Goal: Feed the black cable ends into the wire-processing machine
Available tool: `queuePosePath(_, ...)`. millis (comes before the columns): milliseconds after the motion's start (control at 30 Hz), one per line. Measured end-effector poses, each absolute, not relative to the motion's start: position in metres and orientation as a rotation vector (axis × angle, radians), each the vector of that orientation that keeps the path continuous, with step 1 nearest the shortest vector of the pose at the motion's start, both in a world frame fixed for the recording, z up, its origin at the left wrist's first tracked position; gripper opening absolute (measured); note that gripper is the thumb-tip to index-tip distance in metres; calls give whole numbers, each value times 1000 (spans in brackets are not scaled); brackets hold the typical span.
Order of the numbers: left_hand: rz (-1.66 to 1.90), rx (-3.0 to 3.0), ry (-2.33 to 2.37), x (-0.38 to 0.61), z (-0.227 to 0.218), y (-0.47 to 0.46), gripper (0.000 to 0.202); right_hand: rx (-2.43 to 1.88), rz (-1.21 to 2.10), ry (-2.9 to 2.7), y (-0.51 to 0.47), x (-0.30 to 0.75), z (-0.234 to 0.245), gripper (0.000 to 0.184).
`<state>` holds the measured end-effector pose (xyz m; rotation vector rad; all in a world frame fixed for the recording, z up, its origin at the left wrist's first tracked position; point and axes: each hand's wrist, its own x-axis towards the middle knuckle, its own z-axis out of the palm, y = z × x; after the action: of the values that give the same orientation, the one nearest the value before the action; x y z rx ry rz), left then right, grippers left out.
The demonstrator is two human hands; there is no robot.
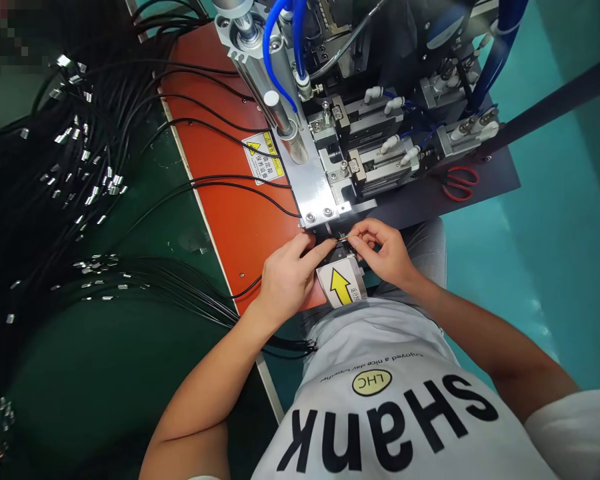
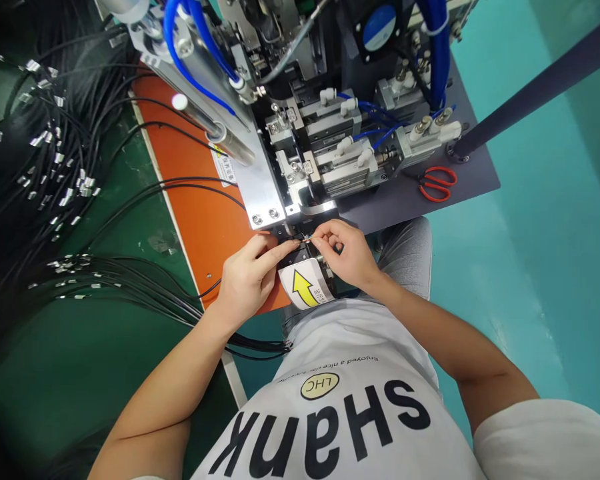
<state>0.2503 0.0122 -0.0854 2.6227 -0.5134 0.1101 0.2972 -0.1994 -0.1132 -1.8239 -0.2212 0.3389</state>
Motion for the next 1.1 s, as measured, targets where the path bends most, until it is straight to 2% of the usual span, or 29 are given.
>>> queuePosePath(133, 65, 2596, -492, 250, -84, 12, 38, -1711, 540, -123, -204, 301, -114, 25)
queuePosePath(300, 144, 2585, -485, 248, -86, 9, 33, -2114, 205, -328, -197, 304, -91, 23)
queuePosePath(433, 169, 2587, -492, 247, -88, 8, 33, -2267, 58, -464, -187, 303, -87, 18)
queuePosePath(800, 112, 2540, -514, 249, -89, 14, 34, -2173, 163, -302, -195, 305, -92, 9)
queuePosePath(1100, 114, 2560, -527, 249, -91, 15, 32, -2084, 185, -332, -193, 305, -90, 13)
